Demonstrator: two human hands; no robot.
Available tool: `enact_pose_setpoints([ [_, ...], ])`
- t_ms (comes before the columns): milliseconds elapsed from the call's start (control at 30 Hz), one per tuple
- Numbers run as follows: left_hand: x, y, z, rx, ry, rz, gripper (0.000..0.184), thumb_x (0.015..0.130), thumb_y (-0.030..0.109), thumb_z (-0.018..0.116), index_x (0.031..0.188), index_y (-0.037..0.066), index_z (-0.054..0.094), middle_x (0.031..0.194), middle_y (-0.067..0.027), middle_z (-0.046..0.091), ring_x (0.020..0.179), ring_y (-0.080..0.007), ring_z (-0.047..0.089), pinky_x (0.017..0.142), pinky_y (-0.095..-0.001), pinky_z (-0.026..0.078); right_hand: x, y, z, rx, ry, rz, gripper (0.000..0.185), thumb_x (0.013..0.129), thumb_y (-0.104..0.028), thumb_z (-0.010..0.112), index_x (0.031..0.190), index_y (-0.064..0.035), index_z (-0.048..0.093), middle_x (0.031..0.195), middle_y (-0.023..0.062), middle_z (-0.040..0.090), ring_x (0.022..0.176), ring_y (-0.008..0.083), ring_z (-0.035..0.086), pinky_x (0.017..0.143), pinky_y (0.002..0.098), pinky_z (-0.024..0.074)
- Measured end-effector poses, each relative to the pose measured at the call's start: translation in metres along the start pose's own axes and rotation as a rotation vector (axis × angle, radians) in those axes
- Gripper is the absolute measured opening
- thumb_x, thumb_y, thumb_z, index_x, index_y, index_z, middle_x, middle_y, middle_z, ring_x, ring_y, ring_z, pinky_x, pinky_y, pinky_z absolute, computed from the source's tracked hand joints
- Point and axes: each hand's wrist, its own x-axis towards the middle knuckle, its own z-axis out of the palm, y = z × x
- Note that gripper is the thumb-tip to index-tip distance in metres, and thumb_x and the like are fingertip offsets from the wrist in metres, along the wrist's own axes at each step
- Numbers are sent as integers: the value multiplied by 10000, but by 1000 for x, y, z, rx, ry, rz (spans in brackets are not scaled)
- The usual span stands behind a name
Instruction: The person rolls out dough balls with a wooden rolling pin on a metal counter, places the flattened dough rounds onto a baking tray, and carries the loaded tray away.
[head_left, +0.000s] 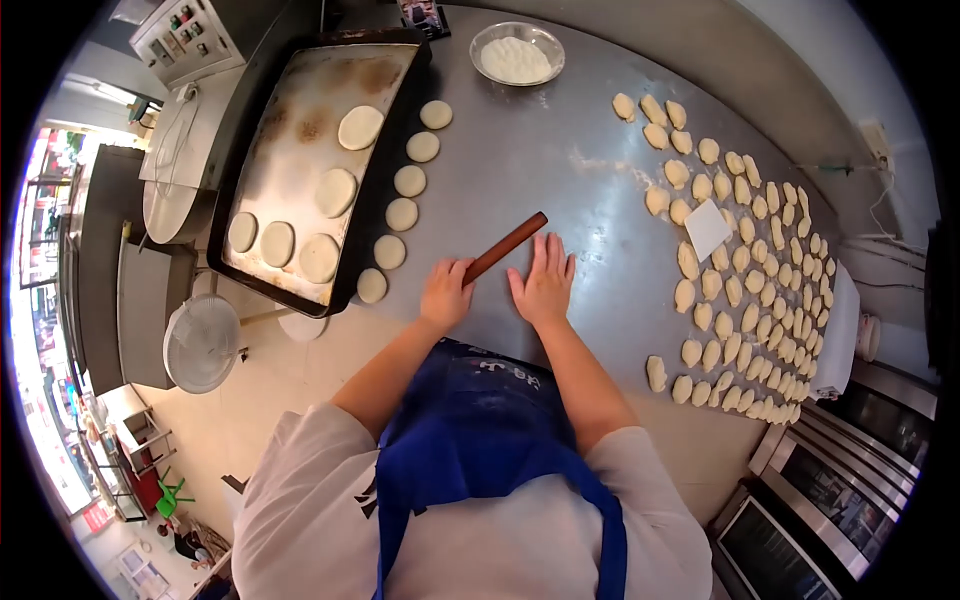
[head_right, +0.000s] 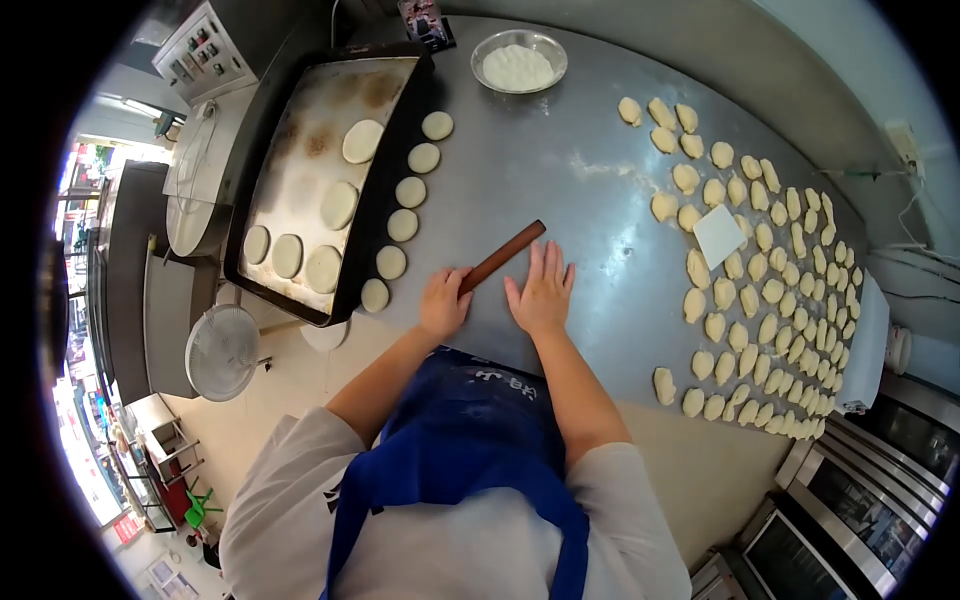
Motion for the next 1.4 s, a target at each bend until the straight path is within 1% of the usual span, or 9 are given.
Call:
enact_pose_setpoints([
  [67,3,7,-2,9,-48,60,491,838,139,762,1312,124,635,1132,-129,625,1119,-358,579,974,-456,476,3,2,-4,63,40,-16,771,950,-405,650,1584,-104,332,1653,236,236,1534,404,227,1234,617,131],
  [200,7,35,-10,40,-233,351,499,846,191,763,1321,122,629,1209,-104,633,1173,-333,583,997,-463,471,-37,29,-32,-88,275,-119,360,890,-305,709,1203,-131,668,1365,129,586,1387,361,404,1162,570,276],
  [400,24,60,19,340,-283,424,677,951,446,634,1473,37,498,1546,-130,466,1471,-308,370,1206,-525,286,-88,66,-40,-176,140,234,189,880,-317,701,901,-138,645,998,79,617,1053,301,556,1048,522,356],
  [667,71,61,27,393,-195,432,779,921,476,646,1532,40,436,1625,-128,386,1535,-303,291,1229,-578,214,-17,72,-63,-128,199,56,486,874,-368,683,1248,-65,613,1188,125,626,1132,346,564,1069,562,375],
  [767,-17,19,12,219,-291,654,816,861,396,726,1527,24,434,1610,-135,413,1503,-299,364,1204,-529,277,-120,59,-43,-65,64,-14,722,870,-395,682,1486,-68,495,1552,148,486,1457,334,417,1138,583,304],
  [1033,88,68,28,367,48,391,563,936,318,641,1432,78,528,1528,-132,495,1386,-308,491,1126,-463,404,20,75,-54,-325,232,3,489,925,-331,650,1329,-61,599,1459,170,532,1390,375,460,1136,581,328],
  [1133,73,56,86,133,-95,596,491,952,263,612,1415,112,550,1447,-138,547,1322,-332,542,1067,-464,470,26,90,-45,-152,236,6,442,937,-289,644,1315,-64,609,1450,177,535,1373,384,471,1131,537,357],
  [1333,50,92,34,-17,-528,80,306,868,289,732,1101,98,681,1149,-129,648,1133,-334,622,951,-439,537,-110,61,-60,-163,55,-125,530,838,-289,690,1329,-101,622,1332,149,582,1264,337,524,1128,545,323],
  [1400,53,91,38,-87,-492,128,275,836,302,770,985,85,688,1061,-132,699,1001,-329,676,874,-422,560,-127,59,-56,-153,67,-78,492,792,-275,700,1255,-117,653,1228,129,609,1183,325,546,1121,524,320],
])
